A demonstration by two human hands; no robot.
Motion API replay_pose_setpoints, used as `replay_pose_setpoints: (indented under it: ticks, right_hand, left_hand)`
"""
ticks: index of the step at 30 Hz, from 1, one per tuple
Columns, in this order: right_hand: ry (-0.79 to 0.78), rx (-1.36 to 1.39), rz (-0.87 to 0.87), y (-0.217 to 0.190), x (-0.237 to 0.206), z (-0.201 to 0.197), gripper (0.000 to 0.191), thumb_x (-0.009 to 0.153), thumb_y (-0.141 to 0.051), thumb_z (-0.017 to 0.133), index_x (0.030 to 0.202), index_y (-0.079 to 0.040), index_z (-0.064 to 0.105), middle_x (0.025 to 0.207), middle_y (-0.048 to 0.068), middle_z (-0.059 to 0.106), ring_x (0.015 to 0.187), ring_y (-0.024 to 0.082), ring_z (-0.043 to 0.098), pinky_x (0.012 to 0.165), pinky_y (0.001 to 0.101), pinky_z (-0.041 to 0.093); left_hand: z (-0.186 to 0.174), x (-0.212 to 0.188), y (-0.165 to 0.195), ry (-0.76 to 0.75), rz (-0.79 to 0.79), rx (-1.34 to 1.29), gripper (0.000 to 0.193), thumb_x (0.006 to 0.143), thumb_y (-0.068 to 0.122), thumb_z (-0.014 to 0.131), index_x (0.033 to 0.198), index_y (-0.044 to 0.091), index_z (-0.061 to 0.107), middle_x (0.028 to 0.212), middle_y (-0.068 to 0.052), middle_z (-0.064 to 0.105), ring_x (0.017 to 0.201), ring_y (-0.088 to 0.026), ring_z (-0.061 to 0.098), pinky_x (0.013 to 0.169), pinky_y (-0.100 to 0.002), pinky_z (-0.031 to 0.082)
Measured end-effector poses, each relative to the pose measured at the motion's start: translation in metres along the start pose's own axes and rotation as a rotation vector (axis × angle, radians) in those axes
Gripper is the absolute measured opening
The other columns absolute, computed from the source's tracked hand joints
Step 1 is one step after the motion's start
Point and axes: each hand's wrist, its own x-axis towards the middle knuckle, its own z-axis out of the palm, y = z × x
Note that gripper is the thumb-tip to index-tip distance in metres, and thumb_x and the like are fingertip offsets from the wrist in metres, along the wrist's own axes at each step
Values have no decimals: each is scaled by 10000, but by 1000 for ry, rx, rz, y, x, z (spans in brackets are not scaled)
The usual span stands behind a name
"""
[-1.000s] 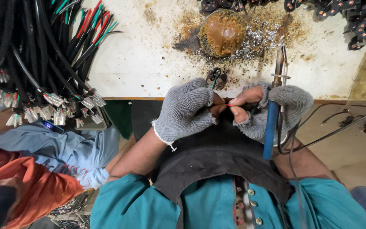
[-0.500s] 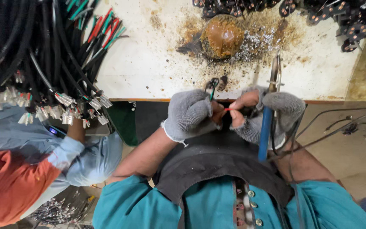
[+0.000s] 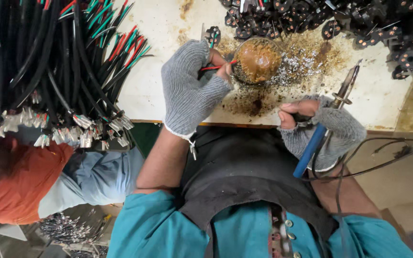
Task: The person solders red and green wire ends to small black electrical connectors at a workbench, dipping the wire into a rosin flux ball and applying a soldering iron to tin the wire tips, then sets finished connectors aside with the growing pile of completed parts.
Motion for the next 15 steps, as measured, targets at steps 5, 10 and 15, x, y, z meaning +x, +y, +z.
replay_pose_setpoints:
  ticks: [5,10,15]
  right_hand:
    - [-46,-81,32,-3,6,-5,93,978,-35,830,1001,-25,740,958,80,752,873,161,748,810,271,591]
    - [-27,-33,3,-2,6,-3,95,1000,-29,830,987,-33,736,942,71,754,892,159,756,829,271,602]
    - [-26,16,3,-3,2,-2,130,1009,1,813,1033,-57,700,961,93,745,909,187,747,846,300,611]
  left_hand:
    - [3,1,4,-9,9,119,182,870,122,827,895,72,654,842,-75,645,780,-231,673,746,-338,543]
    - [5,1,6,21,27,81,174,885,109,810,913,81,640,869,-75,639,797,-244,676,765,-349,553]
    - [4,-2,4,4,51,119,189,851,121,823,888,83,642,848,-83,627,797,-263,663,732,-348,535]
